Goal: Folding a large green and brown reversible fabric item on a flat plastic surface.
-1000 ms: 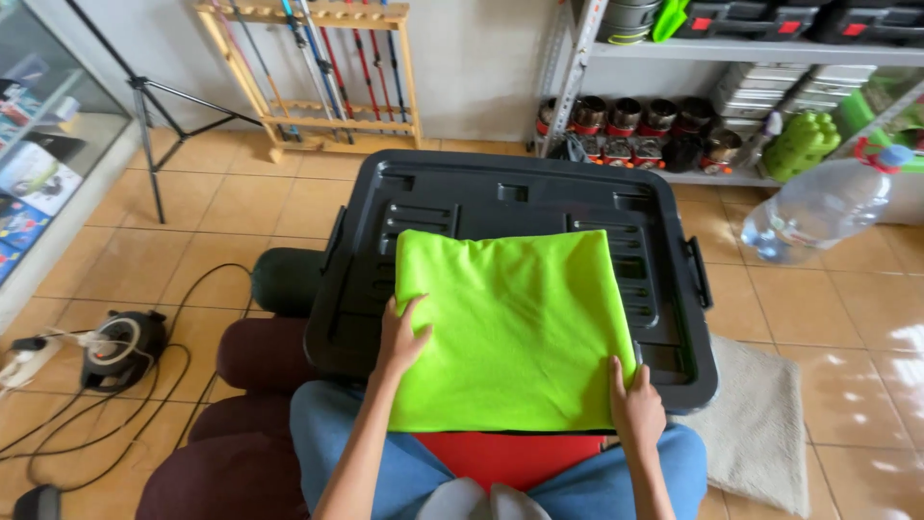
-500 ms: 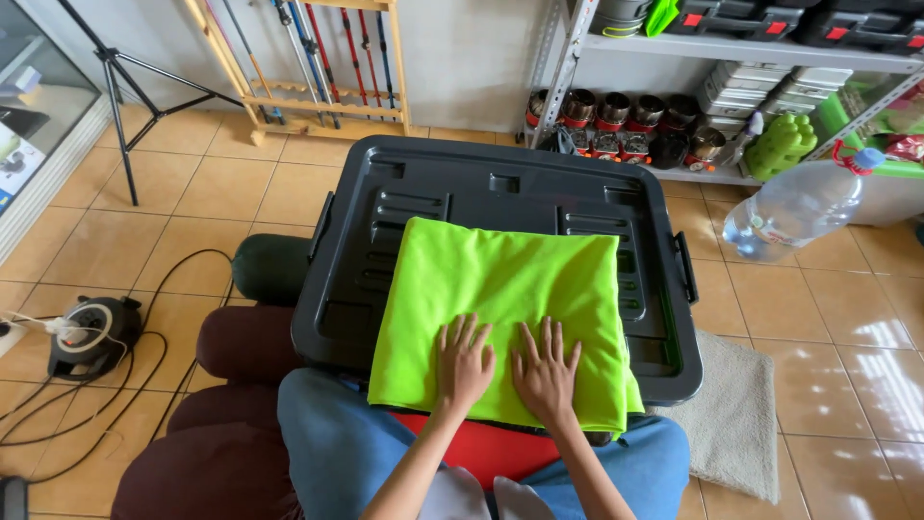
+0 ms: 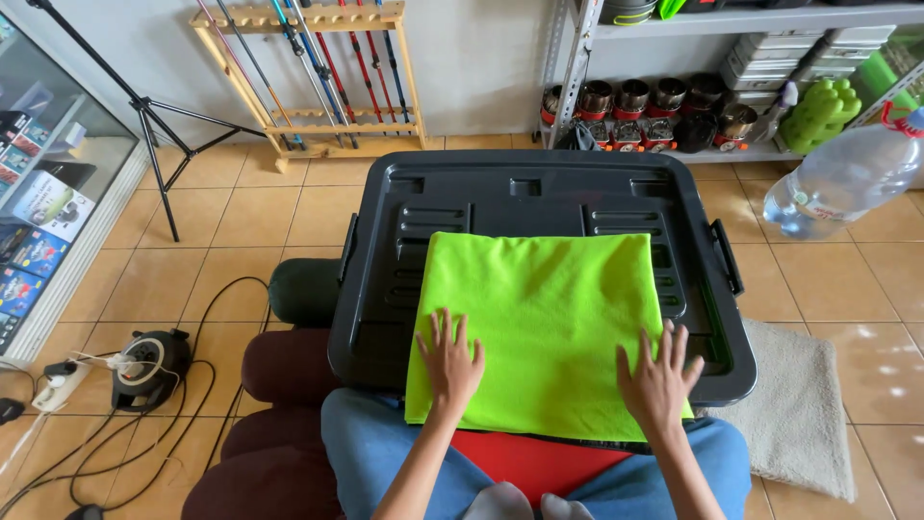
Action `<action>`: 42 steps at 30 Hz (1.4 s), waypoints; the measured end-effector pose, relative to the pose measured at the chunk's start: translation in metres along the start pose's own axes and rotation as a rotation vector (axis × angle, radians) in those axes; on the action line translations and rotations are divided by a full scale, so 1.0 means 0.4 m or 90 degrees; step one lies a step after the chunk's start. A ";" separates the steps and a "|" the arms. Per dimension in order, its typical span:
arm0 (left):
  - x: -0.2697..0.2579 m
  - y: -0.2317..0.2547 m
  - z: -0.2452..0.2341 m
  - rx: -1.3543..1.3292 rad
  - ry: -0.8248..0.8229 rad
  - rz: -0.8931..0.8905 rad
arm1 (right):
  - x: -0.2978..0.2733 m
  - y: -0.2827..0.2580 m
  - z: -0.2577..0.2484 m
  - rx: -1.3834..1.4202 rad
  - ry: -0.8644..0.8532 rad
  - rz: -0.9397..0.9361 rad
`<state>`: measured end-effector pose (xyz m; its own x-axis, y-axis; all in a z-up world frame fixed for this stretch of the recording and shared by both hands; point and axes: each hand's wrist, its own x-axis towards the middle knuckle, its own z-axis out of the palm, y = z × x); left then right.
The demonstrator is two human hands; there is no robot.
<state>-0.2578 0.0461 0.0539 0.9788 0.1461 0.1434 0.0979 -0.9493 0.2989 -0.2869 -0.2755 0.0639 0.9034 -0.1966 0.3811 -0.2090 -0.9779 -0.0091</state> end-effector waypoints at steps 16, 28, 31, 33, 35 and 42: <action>0.172 0.087 0.061 0.005 -0.030 0.201 | 0.227 -0.239 0.133 0.094 -0.045 -0.257; 0.173 0.063 0.140 0.043 0.015 0.146 | 0.242 -0.019 0.178 0.246 -0.260 0.267; 0.161 0.062 0.127 0.031 0.012 0.140 | 0.175 0.045 0.122 0.255 -0.361 0.229; 0.150 0.066 0.101 0.032 0.132 0.097 | 0.128 0.098 0.142 0.357 -0.380 0.252; 0.143 0.040 0.107 0.031 0.177 0.020 | 0.094 0.111 0.059 0.430 -0.396 0.303; 0.061 -0.099 0.084 -0.039 0.153 -0.216 | 0.109 0.092 -0.093 0.662 -0.440 0.411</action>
<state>-0.2319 0.0778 0.0138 0.8223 0.5153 0.2416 0.3893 -0.8189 0.4217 -0.2691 -0.3174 0.1146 0.8187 -0.3222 -0.4753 -0.5576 -0.2483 -0.7921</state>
